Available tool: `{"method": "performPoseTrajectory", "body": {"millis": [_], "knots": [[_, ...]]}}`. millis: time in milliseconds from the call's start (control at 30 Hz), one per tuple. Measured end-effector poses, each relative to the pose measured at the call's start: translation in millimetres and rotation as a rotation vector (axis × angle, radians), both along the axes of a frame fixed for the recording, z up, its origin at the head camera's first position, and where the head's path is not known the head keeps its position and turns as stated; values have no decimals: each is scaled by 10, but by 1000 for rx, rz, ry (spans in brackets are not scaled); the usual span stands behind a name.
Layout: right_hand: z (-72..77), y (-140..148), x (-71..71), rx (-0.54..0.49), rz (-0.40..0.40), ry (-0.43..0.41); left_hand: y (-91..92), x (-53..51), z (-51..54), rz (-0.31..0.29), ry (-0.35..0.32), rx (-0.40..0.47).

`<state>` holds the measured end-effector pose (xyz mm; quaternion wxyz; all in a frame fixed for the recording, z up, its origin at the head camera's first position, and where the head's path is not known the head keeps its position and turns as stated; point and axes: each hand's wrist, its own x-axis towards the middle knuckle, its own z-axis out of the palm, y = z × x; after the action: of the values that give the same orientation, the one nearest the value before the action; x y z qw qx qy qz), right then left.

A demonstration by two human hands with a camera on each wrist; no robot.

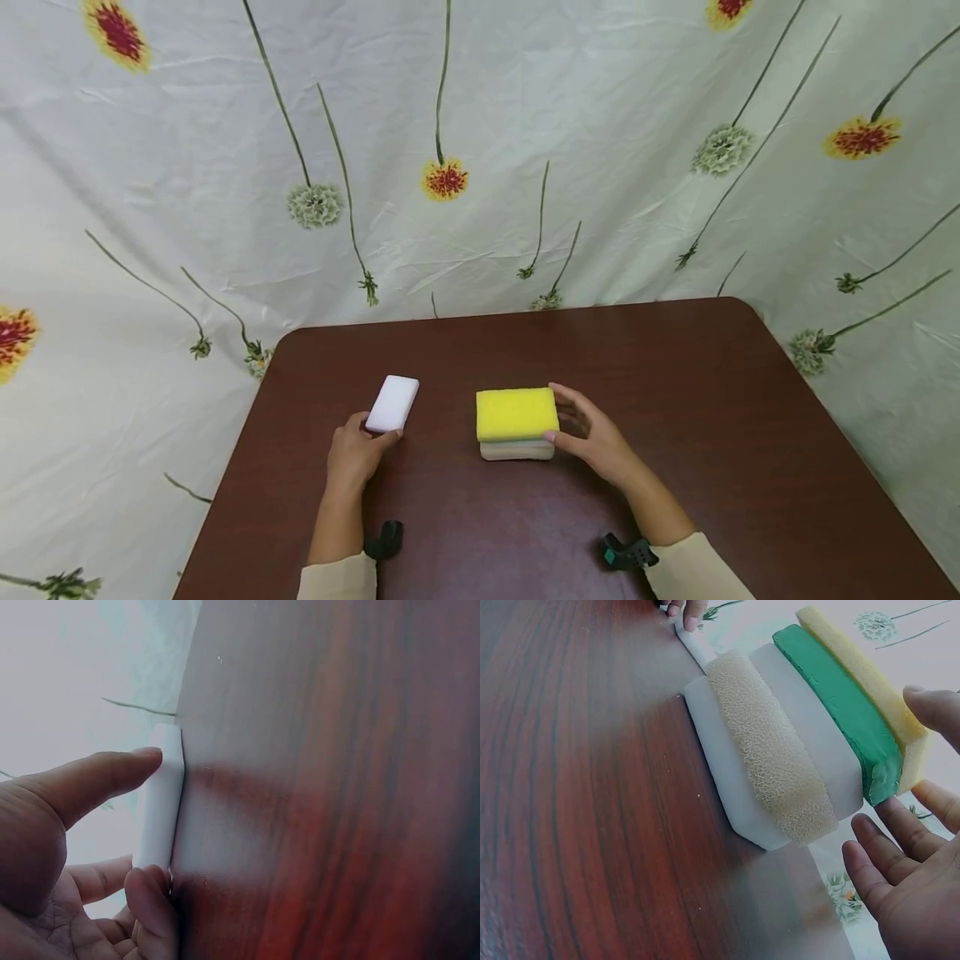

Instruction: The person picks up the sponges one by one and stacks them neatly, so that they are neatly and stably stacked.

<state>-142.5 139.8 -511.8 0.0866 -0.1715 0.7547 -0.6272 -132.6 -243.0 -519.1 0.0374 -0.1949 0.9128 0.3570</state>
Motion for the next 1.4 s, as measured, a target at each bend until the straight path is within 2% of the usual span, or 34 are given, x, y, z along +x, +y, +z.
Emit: {"method": "performPoseTrajectory", "body": {"millis": [133,500,833,1200,1400], "knots": [[8,-7,12,4,-4,-10,-20,13,-5,12,0,31],[-1,-13,4,-11,1,-7,-75,55,-17,81,3,345],[13,-7,-9,-10,-3,5,-86,95,17,93,17,517],[9,-17,-3,-29,-4,4,101,159,190,87,104,731],[13,-15,0,-22,-9,9,232,180,313,42,153,831]]}}
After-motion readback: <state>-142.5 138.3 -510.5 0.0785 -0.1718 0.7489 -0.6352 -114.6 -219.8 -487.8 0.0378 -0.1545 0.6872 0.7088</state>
